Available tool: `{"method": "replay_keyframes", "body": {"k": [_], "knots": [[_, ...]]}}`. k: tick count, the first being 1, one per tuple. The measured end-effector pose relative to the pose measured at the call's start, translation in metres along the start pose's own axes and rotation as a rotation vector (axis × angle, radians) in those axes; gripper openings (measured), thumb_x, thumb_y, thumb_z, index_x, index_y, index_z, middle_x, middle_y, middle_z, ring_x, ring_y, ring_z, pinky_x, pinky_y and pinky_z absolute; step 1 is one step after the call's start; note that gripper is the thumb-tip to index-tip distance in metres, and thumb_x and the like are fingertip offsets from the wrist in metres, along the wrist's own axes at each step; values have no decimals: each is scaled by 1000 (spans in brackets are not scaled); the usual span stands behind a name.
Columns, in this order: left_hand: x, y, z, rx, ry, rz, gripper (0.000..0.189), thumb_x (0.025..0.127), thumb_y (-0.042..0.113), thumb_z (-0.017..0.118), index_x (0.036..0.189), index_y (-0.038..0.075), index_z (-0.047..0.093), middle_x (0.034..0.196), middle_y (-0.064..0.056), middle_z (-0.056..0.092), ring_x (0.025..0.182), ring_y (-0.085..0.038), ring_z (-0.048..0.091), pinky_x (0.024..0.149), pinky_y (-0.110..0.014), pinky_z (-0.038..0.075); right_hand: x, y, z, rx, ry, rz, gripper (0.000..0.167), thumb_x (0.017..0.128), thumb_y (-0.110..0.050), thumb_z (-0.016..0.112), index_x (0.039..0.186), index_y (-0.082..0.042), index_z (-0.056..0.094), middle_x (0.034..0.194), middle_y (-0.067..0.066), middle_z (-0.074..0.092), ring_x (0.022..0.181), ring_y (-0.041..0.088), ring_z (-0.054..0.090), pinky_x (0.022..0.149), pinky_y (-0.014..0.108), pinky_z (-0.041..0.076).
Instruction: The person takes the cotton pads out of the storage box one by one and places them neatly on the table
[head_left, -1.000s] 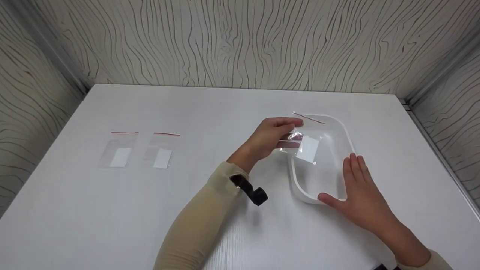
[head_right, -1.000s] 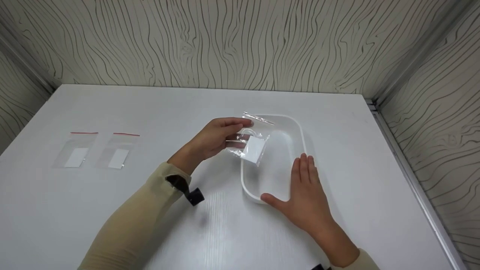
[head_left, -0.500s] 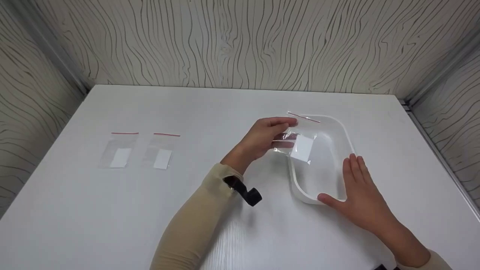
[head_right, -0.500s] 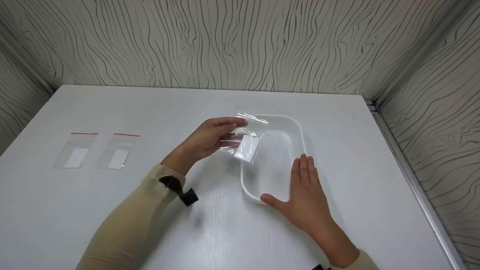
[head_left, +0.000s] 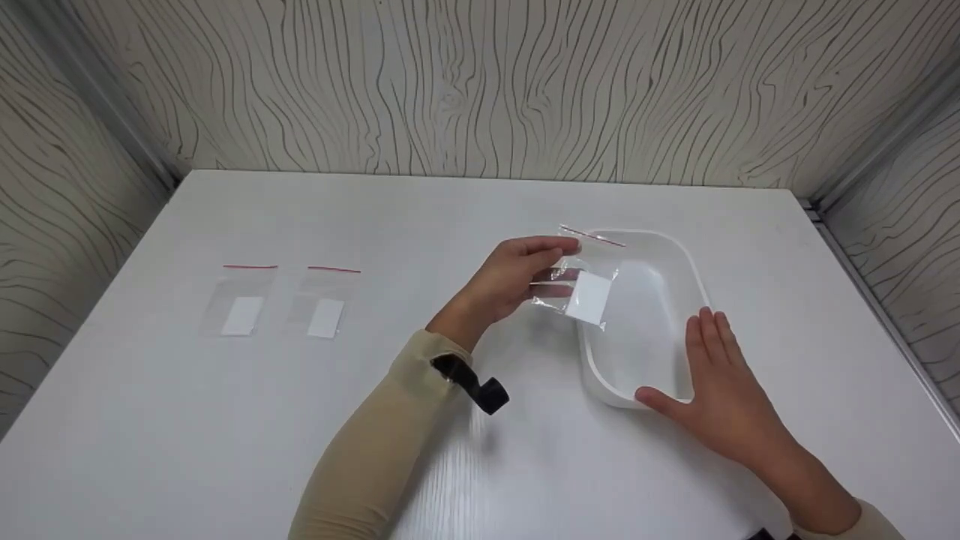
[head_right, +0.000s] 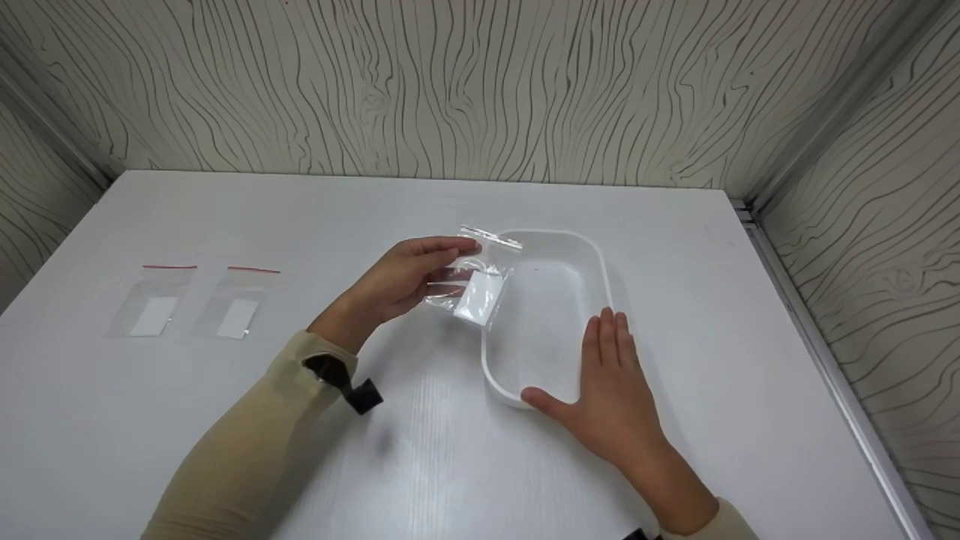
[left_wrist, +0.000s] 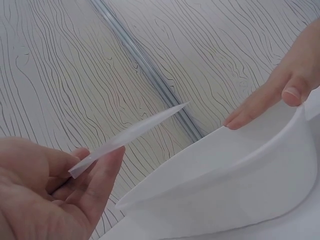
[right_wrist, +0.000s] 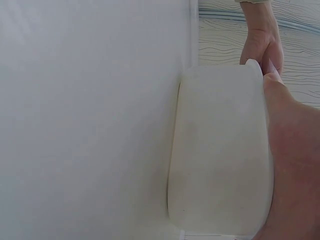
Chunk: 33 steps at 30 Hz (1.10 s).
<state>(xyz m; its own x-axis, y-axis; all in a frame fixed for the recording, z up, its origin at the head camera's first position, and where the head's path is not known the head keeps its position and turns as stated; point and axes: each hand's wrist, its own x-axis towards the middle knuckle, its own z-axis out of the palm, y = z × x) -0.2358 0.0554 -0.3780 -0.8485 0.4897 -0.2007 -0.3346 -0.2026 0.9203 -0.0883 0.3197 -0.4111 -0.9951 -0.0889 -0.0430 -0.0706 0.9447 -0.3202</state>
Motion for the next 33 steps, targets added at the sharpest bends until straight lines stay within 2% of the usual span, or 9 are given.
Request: {"method": "replay_keyframes", "body": {"k": [3,13,23,30,33], "knots": [[-1,0,-2,-2,-1,-2,28,105,6,56,129,4,68,128,-4,68,107,-25,71,91,-38,60,0,0,-1,4,1,-6,127,85,-71,67,156,14,5,164,33,-1,153,43,-10,116,70,19],[-7,1,-10,10,-11,-7,30,105,6,54,132,1,66,134,-10,64,109,-27,70,90,-37,60,2,1,-1,-14,-5,1,128,84,-73,66,156,13,5,164,33,-1,153,44,-10,115,70,20],[-11,0,-18,11,-6,-4,30,106,5,53,133,0,65,134,-9,64,113,-31,68,91,-37,60,-1,1,-1,19,-1,-11,125,87,-69,67,157,13,4,165,32,-3,153,43,-12,120,66,13],[-16,1,-30,9,2,1,31,106,5,53,134,0,64,135,-8,63,108,-25,70,89,-35,60,-2,2,0,19,11,-23,123,87,-68,67,157,13,5,165,32,-2,154,42,-12,121,64,11],[-18,2,-35,10,2,8,31,106,4,52,135,0,63,137,-9,62,110,-26,69,91,-36,60,-1,2,1,17,19,-30,123,88,-67,67,156,14,6,164,33,-1,154,42,-11,122,62,10]]}}
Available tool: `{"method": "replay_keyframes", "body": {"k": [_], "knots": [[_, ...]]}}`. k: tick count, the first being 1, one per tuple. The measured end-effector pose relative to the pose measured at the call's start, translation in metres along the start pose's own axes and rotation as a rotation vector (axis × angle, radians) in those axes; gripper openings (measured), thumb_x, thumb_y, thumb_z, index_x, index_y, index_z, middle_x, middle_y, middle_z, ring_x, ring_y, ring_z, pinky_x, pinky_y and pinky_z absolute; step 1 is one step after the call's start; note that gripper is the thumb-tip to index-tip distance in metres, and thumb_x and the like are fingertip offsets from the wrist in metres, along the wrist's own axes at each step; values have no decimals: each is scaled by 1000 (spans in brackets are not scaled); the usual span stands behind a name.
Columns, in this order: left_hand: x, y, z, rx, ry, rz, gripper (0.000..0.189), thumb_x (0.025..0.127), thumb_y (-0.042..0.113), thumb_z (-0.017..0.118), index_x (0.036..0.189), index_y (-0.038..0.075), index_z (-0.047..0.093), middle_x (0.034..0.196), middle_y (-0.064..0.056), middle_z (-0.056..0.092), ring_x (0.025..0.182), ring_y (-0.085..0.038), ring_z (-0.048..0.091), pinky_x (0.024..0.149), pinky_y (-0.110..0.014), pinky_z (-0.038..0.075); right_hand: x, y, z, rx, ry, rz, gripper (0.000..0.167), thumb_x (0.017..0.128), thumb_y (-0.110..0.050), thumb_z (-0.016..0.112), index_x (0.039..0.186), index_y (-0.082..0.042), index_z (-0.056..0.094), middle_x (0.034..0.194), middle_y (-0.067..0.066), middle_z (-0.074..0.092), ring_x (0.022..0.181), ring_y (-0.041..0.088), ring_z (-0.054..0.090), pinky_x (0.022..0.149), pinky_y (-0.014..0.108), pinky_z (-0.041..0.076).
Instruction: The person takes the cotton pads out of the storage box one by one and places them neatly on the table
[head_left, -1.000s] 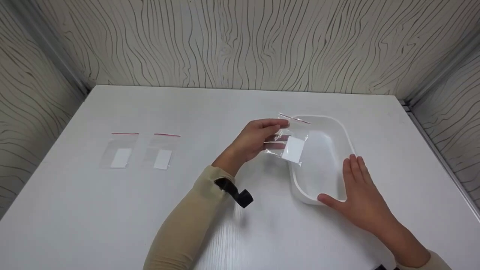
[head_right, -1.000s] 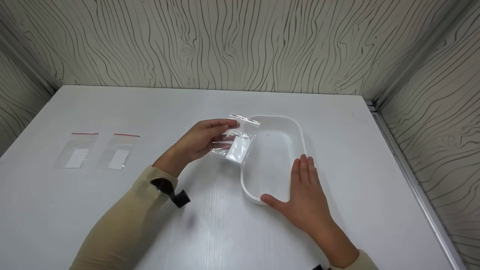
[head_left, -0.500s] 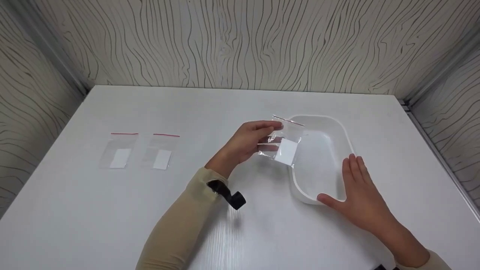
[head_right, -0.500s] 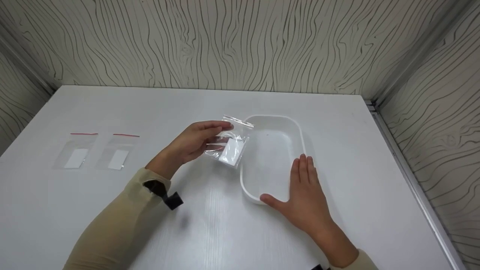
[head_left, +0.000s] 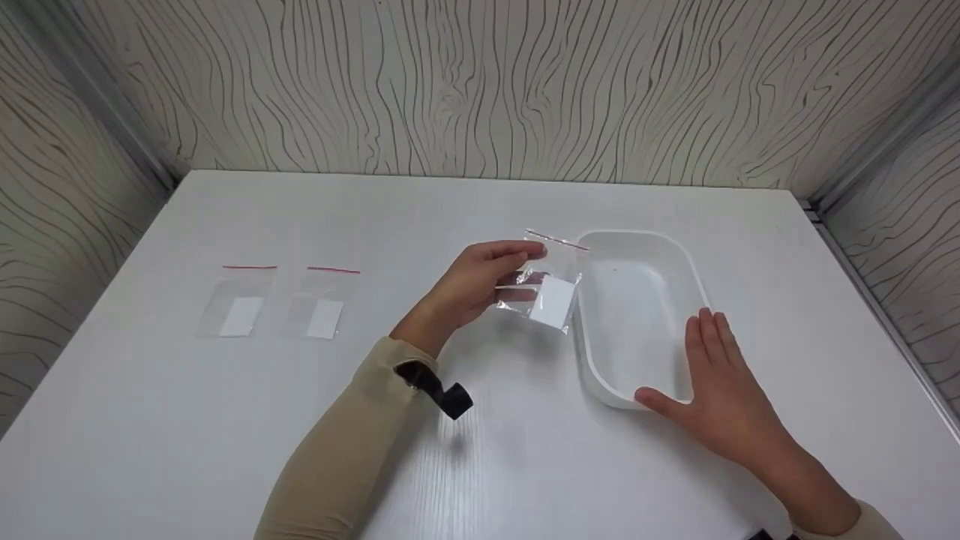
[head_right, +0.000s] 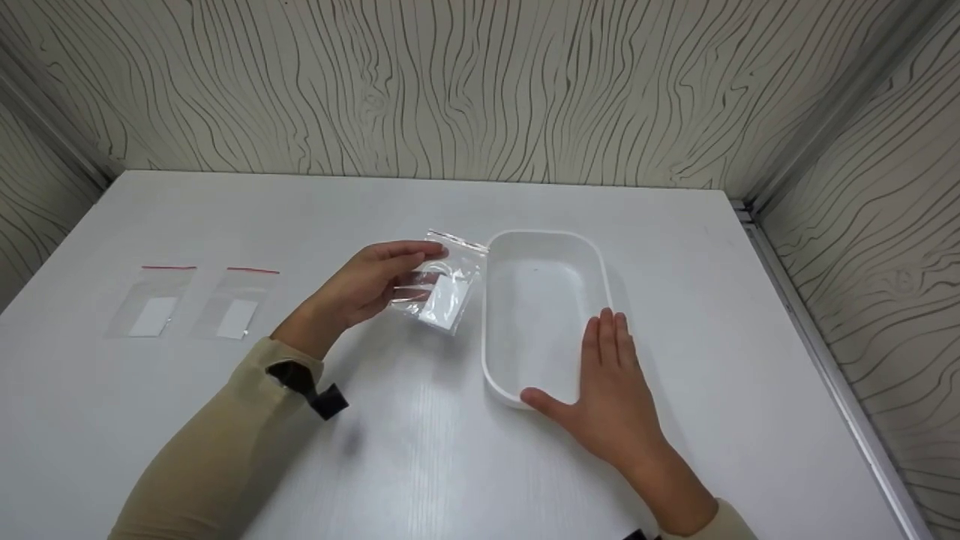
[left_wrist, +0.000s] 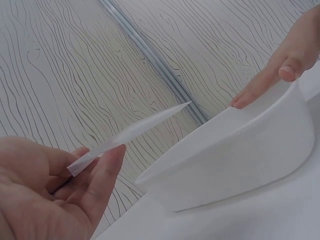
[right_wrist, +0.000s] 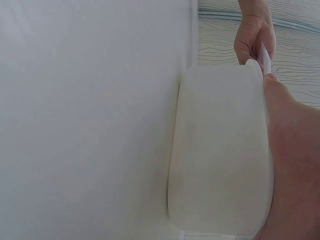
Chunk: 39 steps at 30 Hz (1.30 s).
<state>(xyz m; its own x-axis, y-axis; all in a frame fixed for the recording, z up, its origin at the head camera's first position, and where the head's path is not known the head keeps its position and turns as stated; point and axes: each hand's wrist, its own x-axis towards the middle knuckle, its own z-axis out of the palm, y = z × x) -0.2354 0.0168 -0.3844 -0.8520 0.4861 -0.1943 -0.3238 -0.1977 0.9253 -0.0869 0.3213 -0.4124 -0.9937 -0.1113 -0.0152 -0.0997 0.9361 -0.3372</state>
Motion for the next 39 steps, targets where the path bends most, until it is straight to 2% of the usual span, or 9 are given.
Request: {"method": "replay_keyframes", "body": {"k": [5,11,18,25,33,39], "knots": [[-4,1,-5,13,10,-3,32,106,5,52,136,1,63,138,-9,62,118,-34,64,89,-34,60,-1,0,0,5,-4,1,122,88,-67,67,156,14,6,165,33,-1,154,42,-12,122,62,9],[-6,3,-11,13,32,-7,31,106,6,53,135,1,64,136,-8,63,107,-26,68,87,-33,61,-1,-1,0,2,-15,13,123,87,-68,67,156,13,4,165,32,-2,153,42,-12,121,64,11],[-13,7,-20,24,54,-14,32,106,6,53,136,1,63,138,-8,63,121,-35,62,90,-35,60,-1,-1,0,1,-15,10,122,88,-68,66,156,13,5,165,32,-2,153,42,-12,122,62,9],[-19,8,-30,44,71,-17,32,106,6,52,137,2,62,138,-7,62,120,-33,63,86,-31,61,-1,-1,-1,4,-13,12,123,88,-67,66,156,13,4,165,32,-3,153,42,-12,122,63,10],[-26,10,-39,46,89,-22,33,107,6,51,137,3,62,139,-8,62,128,-42,56,85,-30,61,-1,-1,-1,7,-5,11,123,88,-67,67,157,13,4,165,31,-3,154,41,-12,121,64,12],[-29,10,-47,61,105,-19,33,107,6,51,137,2,62,140,-8,61,123,-36,59,85,-29,61,-1,-1,-1,3,-14,17,124,87,-68,67,157,13,3,165,31,-4,154,41,-12,120,65,12]]}}
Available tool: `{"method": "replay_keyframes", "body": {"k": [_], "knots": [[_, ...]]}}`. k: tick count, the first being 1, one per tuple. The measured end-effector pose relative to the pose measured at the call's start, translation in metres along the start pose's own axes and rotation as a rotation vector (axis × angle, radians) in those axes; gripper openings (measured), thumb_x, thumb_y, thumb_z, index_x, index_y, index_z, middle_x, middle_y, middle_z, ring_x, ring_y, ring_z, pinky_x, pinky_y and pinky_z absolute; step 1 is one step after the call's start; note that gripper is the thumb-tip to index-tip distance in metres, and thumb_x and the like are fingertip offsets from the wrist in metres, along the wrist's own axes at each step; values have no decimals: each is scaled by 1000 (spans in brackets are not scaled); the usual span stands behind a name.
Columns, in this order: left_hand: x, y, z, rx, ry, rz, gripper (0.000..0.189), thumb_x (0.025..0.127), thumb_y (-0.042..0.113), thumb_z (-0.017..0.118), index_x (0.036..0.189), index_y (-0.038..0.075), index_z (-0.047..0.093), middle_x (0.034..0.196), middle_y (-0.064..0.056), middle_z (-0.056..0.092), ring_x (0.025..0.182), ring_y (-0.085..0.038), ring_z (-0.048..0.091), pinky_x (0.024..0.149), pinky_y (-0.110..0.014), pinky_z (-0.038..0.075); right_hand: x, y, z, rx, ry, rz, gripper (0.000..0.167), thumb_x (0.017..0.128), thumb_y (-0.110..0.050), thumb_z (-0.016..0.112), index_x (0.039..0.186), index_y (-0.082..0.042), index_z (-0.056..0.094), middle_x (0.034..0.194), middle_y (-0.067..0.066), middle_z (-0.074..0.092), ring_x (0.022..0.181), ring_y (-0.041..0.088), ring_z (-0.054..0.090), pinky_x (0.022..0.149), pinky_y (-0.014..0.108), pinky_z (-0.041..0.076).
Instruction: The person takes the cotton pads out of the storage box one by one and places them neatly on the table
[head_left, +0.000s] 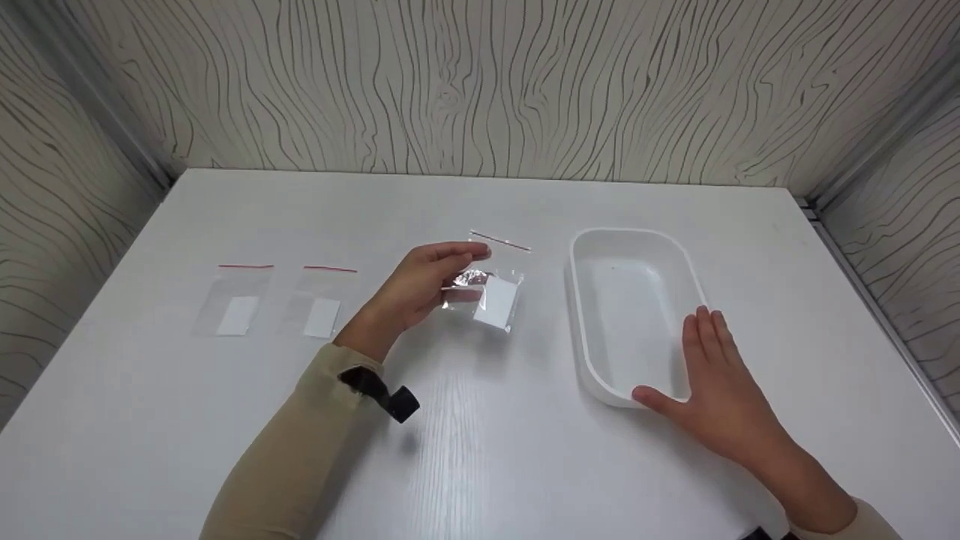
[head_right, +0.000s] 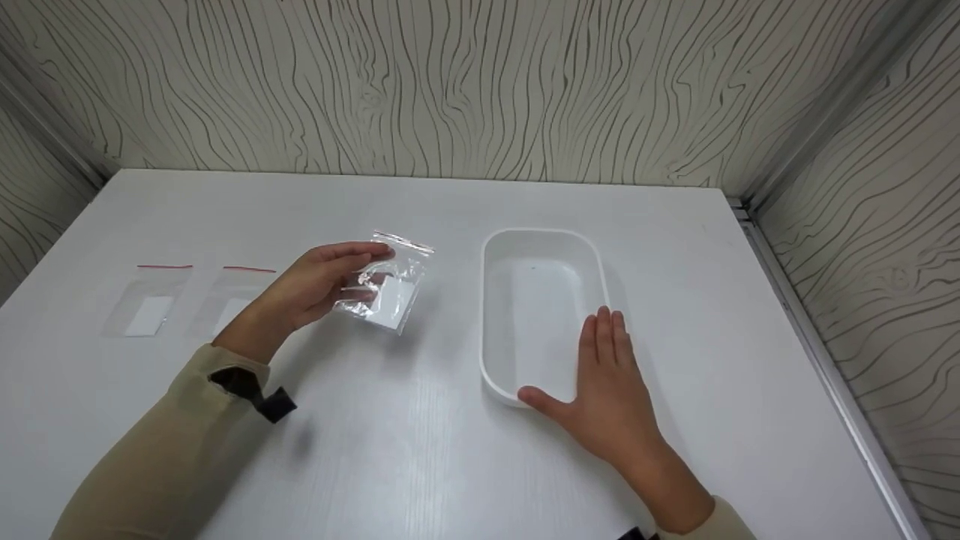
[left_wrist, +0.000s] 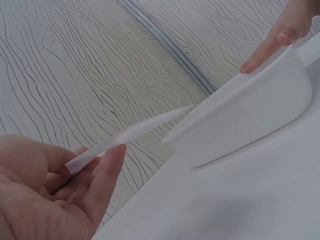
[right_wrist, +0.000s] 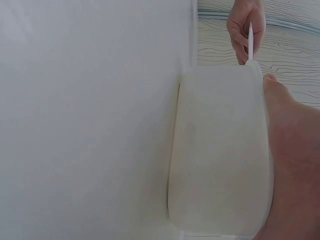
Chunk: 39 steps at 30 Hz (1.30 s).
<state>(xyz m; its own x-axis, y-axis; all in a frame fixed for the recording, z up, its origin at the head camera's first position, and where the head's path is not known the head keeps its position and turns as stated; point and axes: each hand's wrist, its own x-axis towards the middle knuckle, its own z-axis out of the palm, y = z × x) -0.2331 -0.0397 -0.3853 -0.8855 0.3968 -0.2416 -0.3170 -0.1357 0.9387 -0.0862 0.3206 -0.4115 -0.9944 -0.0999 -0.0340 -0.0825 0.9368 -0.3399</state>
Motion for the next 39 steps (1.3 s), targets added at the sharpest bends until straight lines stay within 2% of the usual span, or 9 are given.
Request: {"method": "replay_keyframes", "body": {"k": [5,10,14,17,24,30,34,36,39], "knots": [[-2,-2,-7,-5,22,-1,32,106,5,52,136,1,62,140,-10,61,118,-29,62,84,-30,61,1,0,0,-1,-1,1,125,87,-69,67,157,13,3,165,31,-4,154,42,-12,120,65,13],[-5,-6,-15,0,44,-16,32,106,4,52,136,1,62,140,-10,60,121,-36,59,84,-30,61,1,-1,-1,2,-10,3,125,87,-69,66,157,12,3,165,31,-4,153,42,-12,120,66,12],[-7,-9,-22,12,68,-23,32,106,4,52,136,2,63,140,-10,60,119,-31,60,84,-29,61,1,0,-1,0,-8,2,125,87,-69,66,157,12,2,165,31,-4,153,42,-12,121,65,11],[-8,-10,-26,6,71,-22,33,106,3,52,137,0,62,141,-11,59,114,-28,62,84,-29,61,0,1,0,5,7,-10,123,88,-67,67,157,12,3,165,31,-3,154,41,-12,121,64,12],[-12,-9,-32,13,68,-22,35,106,4,52,139,0,59,143,-12,58,119,-32,60,87,-30,60,-1,2,2,13,24,-25,121,89,-65,67,157,12,4,165,31,-3,154,40,-12,121,63,11],[-16,-7,-37,12,80,-22,35,106,3,51,140,-1,58,144,-12,57,112,-28,61,82,-27,61,-1,2,1,7,12,-14,122,88,-66,67,157,12,4,165,31,-2,154,40,-12,121,63,12],[-19,-5,-41,25,81,-12,35,105,3,52,140,-2,58,144,-13,57,116,-29,59,83,-27,61,0,1,1,7,13,-12,122,88,-66,67,157,12,4,165,31,-2,154,41,-11,122,62,10],[-20,-4,-43,35,84,-11,36,105,3,52,140,-1,58,144,-12,56,121,-31,56,90,-32,60,0,1,1,7,14,-12,122,88,-67,67,157,12,4,165,31,-2,154,41,-11,122,62,9],[-22,-4,-49,41,98,-15,35,106,4,52,140,0,59,144,-12,57,125,-32,54,91,-33,59,-1,1,1,8,13,-11,122,88,-67,67,157,12,4,165,31,-3,154,41,-11,122,62,9]]}}
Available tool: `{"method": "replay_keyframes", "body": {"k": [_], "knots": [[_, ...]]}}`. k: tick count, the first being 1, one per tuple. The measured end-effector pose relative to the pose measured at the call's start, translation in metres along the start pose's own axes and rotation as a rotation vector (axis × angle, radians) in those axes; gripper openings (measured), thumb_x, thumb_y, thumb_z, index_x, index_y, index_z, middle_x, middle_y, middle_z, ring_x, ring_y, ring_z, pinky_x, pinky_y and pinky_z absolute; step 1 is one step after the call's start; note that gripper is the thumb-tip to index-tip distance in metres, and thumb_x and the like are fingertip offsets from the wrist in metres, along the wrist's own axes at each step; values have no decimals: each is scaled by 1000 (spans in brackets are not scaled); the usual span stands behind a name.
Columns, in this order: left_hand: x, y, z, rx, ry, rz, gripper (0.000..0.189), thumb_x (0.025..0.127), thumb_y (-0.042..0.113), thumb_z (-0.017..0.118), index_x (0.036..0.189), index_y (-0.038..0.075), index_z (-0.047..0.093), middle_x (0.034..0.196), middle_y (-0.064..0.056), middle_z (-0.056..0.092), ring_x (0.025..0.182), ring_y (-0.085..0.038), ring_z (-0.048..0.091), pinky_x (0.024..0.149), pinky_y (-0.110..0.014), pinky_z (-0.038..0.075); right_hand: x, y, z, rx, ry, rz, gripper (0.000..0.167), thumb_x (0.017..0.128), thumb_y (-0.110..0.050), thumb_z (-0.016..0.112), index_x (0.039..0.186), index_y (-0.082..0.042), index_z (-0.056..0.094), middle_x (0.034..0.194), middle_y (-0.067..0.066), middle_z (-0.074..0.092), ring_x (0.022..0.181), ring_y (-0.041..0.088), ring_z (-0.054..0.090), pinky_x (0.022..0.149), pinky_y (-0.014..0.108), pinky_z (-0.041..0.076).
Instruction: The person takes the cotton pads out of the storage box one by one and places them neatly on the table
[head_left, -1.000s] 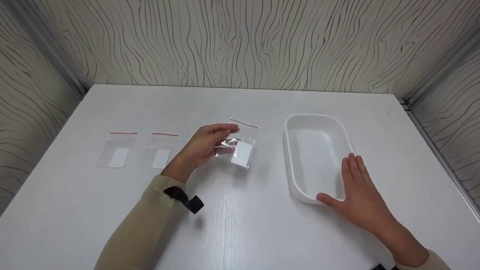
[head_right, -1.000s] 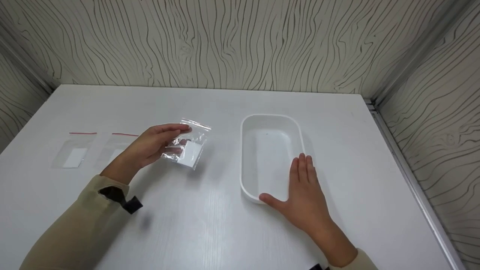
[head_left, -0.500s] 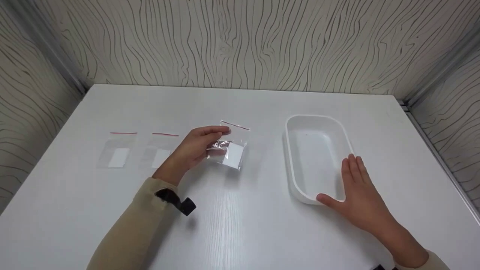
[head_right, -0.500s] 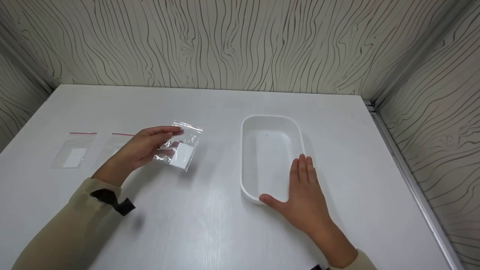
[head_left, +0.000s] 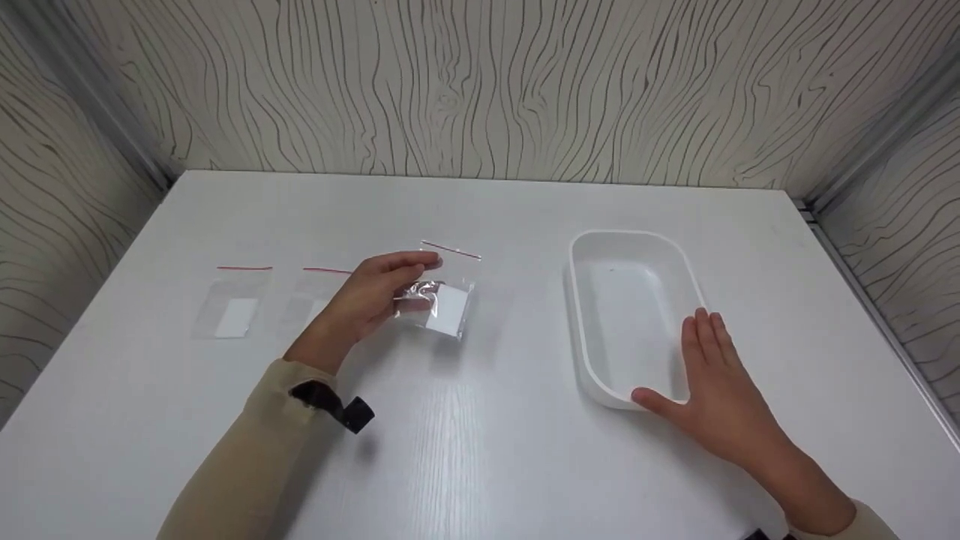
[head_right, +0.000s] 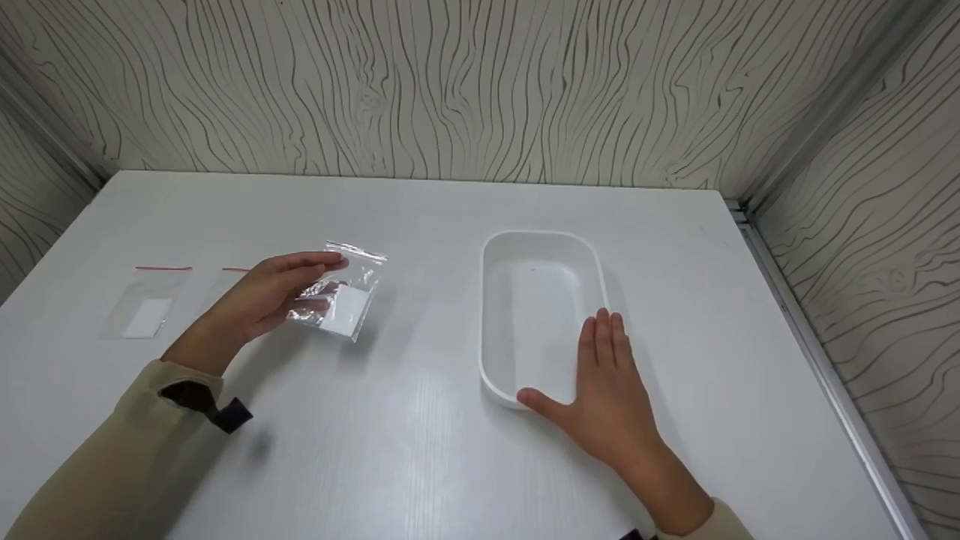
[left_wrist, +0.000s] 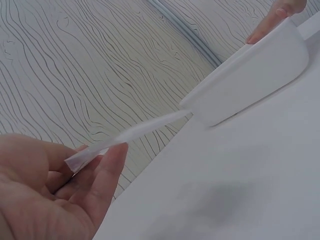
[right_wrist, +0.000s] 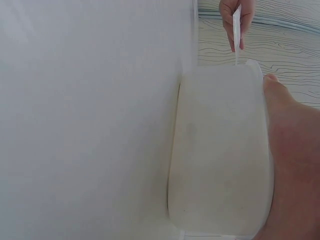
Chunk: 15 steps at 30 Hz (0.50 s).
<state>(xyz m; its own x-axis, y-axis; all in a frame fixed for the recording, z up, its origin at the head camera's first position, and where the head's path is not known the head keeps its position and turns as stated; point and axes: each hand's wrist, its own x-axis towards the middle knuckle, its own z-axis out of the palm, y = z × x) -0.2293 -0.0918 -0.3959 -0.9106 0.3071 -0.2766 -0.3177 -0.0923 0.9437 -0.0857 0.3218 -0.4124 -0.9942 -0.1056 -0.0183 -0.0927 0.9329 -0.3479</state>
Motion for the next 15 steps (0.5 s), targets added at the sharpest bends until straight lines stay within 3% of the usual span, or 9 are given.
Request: {"method": "replay_keyframes", "body": {"k": [4,15], "knots": [[-1,-1,-7,-2,22,-9,35,106,3,52,140,1,59,144,-11,57,125,-29,54,85,-29,60,0,0,-1,2,0,2,122,88,-67,67,157,13,4,165,31,-3,154,41,-12,122,63,10],[-8,0,-20,17,25,-14,36,106,6,51,141,2,57,145,-11,55,129,-34,51,95,-34,58,0,-1,-1,3,-13,4,122,89,-66,66,157,12,3,165,30,-4,154,40,-14,123,62,8]]}}
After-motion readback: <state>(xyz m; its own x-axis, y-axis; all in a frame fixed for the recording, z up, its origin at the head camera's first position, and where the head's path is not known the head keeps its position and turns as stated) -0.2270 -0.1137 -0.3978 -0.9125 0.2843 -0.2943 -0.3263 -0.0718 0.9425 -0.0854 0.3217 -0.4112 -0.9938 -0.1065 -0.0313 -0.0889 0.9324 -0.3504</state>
